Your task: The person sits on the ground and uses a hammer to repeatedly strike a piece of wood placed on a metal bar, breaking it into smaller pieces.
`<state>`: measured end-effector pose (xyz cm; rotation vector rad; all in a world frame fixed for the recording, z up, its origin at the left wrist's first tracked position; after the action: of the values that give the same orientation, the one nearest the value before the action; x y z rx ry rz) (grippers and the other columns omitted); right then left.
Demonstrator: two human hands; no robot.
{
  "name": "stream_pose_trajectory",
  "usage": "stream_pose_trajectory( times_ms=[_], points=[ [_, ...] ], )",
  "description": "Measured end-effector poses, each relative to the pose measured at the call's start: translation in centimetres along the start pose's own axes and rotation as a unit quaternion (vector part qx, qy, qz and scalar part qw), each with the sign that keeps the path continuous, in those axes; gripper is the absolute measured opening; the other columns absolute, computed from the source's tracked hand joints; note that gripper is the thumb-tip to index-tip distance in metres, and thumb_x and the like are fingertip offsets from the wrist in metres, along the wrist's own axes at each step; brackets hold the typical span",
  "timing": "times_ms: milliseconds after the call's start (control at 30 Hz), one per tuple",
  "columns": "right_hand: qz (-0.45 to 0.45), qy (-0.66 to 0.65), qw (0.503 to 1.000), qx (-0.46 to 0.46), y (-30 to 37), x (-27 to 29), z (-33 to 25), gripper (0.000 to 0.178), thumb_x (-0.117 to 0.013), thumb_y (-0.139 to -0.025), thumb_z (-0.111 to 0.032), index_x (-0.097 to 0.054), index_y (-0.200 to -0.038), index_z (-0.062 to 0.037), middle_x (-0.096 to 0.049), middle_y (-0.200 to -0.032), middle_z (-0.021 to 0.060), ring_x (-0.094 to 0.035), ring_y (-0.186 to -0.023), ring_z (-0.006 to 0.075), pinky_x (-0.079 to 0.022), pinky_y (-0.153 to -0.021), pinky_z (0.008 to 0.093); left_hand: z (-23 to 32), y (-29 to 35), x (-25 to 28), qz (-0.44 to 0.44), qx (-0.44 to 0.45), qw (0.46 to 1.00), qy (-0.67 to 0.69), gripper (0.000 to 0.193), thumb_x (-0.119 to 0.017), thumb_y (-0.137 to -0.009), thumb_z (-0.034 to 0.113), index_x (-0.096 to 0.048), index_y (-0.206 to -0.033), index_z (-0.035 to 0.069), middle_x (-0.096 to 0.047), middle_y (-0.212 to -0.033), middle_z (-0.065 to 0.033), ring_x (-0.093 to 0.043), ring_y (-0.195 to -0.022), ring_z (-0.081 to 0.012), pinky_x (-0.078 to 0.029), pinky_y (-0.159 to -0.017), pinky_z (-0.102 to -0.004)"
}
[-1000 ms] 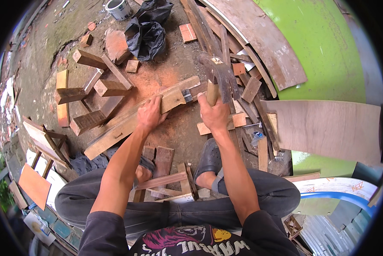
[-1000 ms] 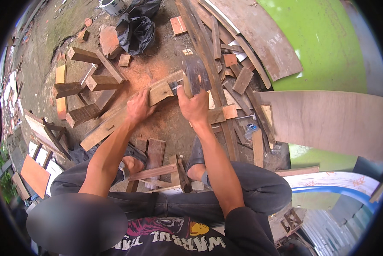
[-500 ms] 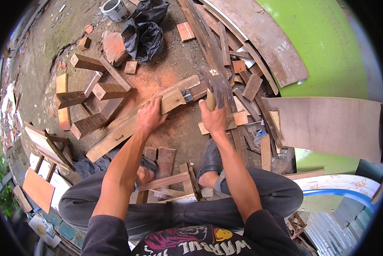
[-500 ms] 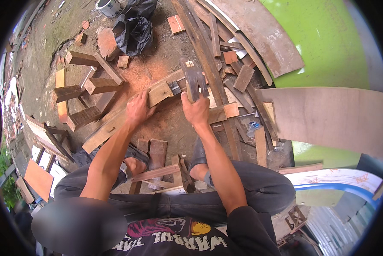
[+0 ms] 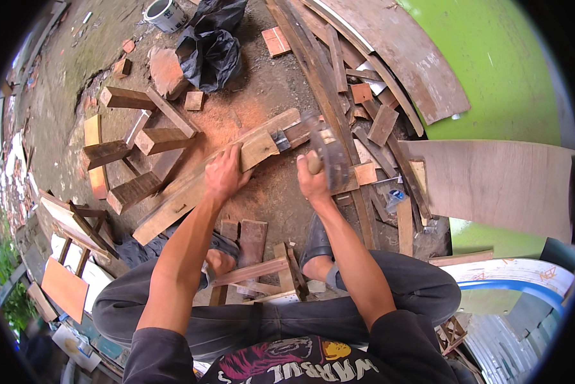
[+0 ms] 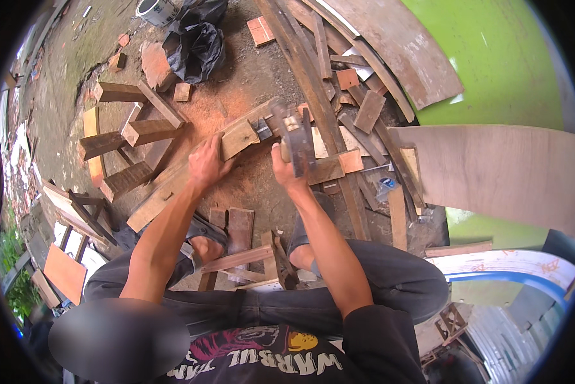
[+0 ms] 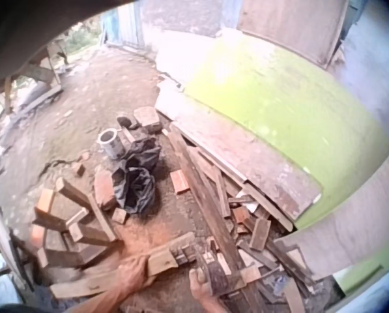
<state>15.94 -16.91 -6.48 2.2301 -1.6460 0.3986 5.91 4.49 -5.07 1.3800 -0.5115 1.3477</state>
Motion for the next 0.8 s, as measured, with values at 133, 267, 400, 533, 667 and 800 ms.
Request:
stream_pose_trajectory(
  times_ms=[133,267,400,533,667,800],
  points=[
    [-0.170,0.145,0.927,-0.302,0.9,-1.3,3.4,0.037,-0.062,-0.088,-0.028,-0.063,-0.081,0.0084,-0.065,-0.068,0.0195,-0.070,-0.067,0.0316,-0.054,-0.062,0.0426,-0.1,0.0,-0.2,-0.007,-0.001,1.000,0.008,0.075,-0.075,-0.080,0.044,-0.044,-0.137,0.008,-0.061,-0.127,-0.0143,-0.061,-0.115,-0.0325,-0.051,-0.091,-0.0457],
    [-0.158,0.065,0.920,-0.352,1.1,0.5,2.0,0.035,-0.060,-0.086,-0.025,-0.062,-0.077,0.0078,-0.062,-0.056,0.0143,-0.063,-0.046,0.0237,-0.052,-0.047,0.0380,-0.6,0.2,-0.2,0.010,0.013,0.999,0.039,0.074,-0.073,-0.081,0.049,-0.045,-0.136,0.007,-0.061,-0.126,-0.0150,-0.062,-0.113,-0.0343,-0.051,-0.090,-0.0464],
    [-0.126,0.019,0.921,-0.368,2.9,2.1,3.2,0.030,-0.060,-0.086,-0.023,-0.059,-0.074,0.0040,-0.060,-0.055,0.0124,-0.062,-0.046,0.0219,-0.051,-0.045,0.0364,-0.3,0.3,1.6,0.033,-0.040,0.996,0.070,0.076,-0.069,-0.083,0.057,-0.049,-0.136,0.006,-0.061,-0.126,-0.0168,-0.062,-0.112,-0.0355,-0.051,-0.089,-0.0470],
    [-0.084,-0.049,0.922,-0.374,3.9,2.8,2.2,0.026,-0.062,-0.086,-0.022,-0.059,-0.075,0.0016,-0.059,-0.058,0.0087,-0.057,-0.045,0.0165,-0.046,-0.041,0.0339,-0.3,0.8,2.7,0.028,-0.145,0.983,0.107,0.071,-0.066,-0.087,0.058,-0.056,-0.131,0.004,-0.062,-0.124,-0.0168,-0.062,-0.112,-0.0354,-0.051,-0.092,-0.0475],
    [-0.054,-0.075,0.926,-0.367,4.2,3.1,0.9,0.026,-0.064,-0.085,-0.022,-0.058,-0.075,0.0013,-0.058,-0.058,0.0080,-0.056,-0.044,0.0160,-0.046,-0.041,0.0333,0.6,0.9,2.7,-0.005,-0.140,0.986,0.094,0.054,-0.056,-0.096,0.048,-0.058,-0.132,0.007,-0.061,-0.125,-0.0138,-0.062,-0.112,-0.0345,-0.051,-0.091,-0.0461],
    [-0.051,-0.076,0.931,-0.353,4.2,2.6,0.5,0.027,-0.065,-0.085,-0.022,-0.057,-0.072,0.0006,-0.058,-0.058,0.0079,-0.056,-0.043,0.0162,-0.046,-0.040,0.0337,1.0,1.5,1.3,0.077,-0.081,0.992,0.059,0.044,-0.050,-0.101,0.040,-0.057,-0.133,0.011,-0.061,-0.125,-0.0126,-0.062,-0.112,-0.0342,-0.053,-0.089,-0.0452]
  ],
)
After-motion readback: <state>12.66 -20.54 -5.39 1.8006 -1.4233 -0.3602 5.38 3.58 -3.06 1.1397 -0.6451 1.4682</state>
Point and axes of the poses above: each hand's wrist, its own y-axis away from the middle knuckle, its own x-axis out of the back of the hand, z = x × y, the point moved 5 cm from there along -y, towards the middle knuckle
